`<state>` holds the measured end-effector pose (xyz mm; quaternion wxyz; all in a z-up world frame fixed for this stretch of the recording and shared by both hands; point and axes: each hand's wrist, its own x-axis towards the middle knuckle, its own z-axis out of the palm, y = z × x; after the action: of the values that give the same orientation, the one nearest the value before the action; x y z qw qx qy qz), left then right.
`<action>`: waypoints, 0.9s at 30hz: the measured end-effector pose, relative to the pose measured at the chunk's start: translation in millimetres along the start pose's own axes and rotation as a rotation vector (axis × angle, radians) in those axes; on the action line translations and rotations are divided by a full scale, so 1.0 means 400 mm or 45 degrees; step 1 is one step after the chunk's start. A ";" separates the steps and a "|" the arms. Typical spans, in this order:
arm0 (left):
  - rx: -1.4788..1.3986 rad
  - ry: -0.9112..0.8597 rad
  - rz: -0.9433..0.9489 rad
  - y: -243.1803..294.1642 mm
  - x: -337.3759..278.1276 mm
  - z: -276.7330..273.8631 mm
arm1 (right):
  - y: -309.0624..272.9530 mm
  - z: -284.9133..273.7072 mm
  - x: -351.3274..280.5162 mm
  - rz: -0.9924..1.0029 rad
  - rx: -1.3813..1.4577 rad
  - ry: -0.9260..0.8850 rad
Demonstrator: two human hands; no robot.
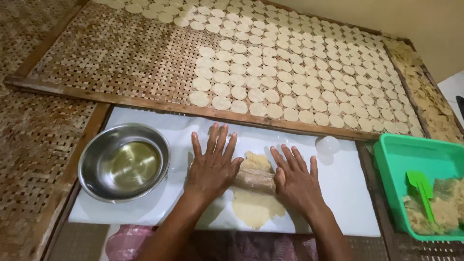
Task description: Rolling out dough and cutting it into small circular cracker shapes to place on a bamboo drying rack.
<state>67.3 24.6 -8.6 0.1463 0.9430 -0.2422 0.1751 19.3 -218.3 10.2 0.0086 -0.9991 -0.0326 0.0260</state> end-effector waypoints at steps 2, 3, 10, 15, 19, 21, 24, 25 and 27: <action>-0.007 -0.023 -0.012 0.005 -0.012 -0.013 | -0.002 0.002 -0.005 -0.006 0.006 0.003; -0.012 -0.046 -0.021 0.006 -0.017 -0.020 | -0.004 0.002 -0.005 -0.011 0.014 0.009; -0.047 -0.140 -0.031 0.012 -0.059 -0.023 | 0.001 0.032 -0.028 0.002 -0.004 -0.013; -0.023 -0.083 0.017 0.027 -0.084 -0.059 | -0.001 0.041 -0.044 0.006 -0.049 0.003; -0.096 -0.103 -0.012 0.034 -0.103 -0.070 | -0.010 0.042 -0.062 0.009 -0.056 0.001; -0.073 -0.055 0.007 0.035 -0.113 -0.067 | -0.003 0.057 -0.069 -0.030 -0.086 0.054; -0.135 -0.069 -0.024 0.042 -0.123 -0.076 | -0.003 0.058 -0.091 -0.058 -0.103 0.121; -0.136 -0.073 -0.020 0.043 -0.130 -0.067 | -0.007 0.060 -0.099 -0.053 -0.101 0.120; -0.125 -0.027 -0.033 0.045 -0.142 -0.046 | -0.014 0.061 -0.110 -0.073 -0.085 0.179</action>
<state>6.9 39.3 -11.4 0.1920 0.9395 -0.2400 0.1512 -26.4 -215.2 -12.0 -0.0218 -0.9968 -0.0616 -0.0454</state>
